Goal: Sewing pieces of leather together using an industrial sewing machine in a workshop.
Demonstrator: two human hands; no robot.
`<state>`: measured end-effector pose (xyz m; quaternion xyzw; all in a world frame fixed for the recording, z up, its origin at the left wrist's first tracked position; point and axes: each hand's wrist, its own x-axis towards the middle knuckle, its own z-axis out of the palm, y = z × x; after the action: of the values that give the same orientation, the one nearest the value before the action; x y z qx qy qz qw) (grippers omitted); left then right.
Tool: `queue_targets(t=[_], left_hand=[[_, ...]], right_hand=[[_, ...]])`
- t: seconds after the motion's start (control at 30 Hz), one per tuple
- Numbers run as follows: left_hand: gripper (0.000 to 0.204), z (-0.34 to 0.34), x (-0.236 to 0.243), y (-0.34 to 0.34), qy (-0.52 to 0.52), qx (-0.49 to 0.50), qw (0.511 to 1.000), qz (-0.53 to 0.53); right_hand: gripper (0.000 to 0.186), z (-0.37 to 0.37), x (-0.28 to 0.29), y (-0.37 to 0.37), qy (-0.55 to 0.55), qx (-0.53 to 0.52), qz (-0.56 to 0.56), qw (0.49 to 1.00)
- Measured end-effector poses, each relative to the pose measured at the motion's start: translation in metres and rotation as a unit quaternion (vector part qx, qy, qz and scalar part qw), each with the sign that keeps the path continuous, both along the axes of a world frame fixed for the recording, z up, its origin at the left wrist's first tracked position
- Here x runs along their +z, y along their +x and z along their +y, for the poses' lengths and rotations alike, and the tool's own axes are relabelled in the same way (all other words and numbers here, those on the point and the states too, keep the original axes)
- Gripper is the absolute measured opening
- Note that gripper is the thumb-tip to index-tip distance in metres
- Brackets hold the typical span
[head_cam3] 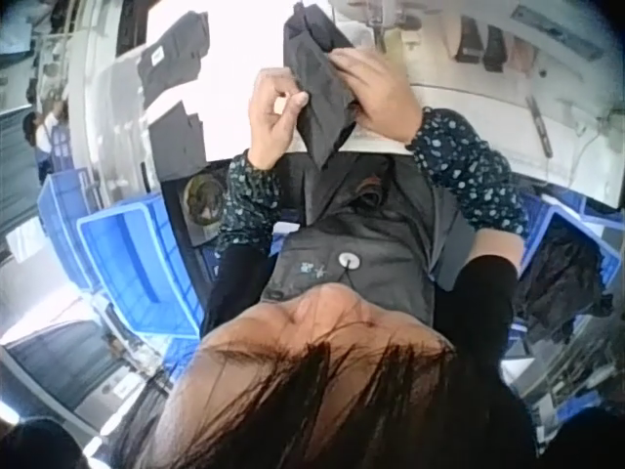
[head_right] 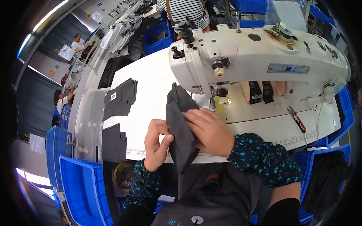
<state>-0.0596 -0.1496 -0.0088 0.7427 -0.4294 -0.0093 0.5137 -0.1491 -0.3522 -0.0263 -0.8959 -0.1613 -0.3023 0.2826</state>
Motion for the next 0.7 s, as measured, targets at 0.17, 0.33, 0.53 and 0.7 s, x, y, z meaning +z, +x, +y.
queue_targets(t=[0.17, 0.33, 0.53, 0.7], left_hand=[[0.008, 0.009, -0.002, -0.017, -0.137, 0.028, 0.988, 0.070], [0.005, 0.004, 0.002, -0.026, -0.211, 0.069, 0.969, 0.112], [0.005, 0.005, 0.002, -0.022, -0.180, 0.083, 0.975, 0.096], [0.007, 0.041, 0.030, 0.015, -0.007, 0.107, 0.994, 0.031]], right_hand=[[0.054, 0.028, 0.003, 0.004, 0.150, 0.051, 0.036, 0.987], [0.048, 0.059, 0.006, -0.003, 0.338, 0.142, 0.122, 0.922], [0.014, 0.055, 0.006, -0.002, 0.425, 0.072, 0.106, 0.896], [0.015, 0.024, 0.006, -0.009, 0.373, 0.061, 0.119, 0.918]])
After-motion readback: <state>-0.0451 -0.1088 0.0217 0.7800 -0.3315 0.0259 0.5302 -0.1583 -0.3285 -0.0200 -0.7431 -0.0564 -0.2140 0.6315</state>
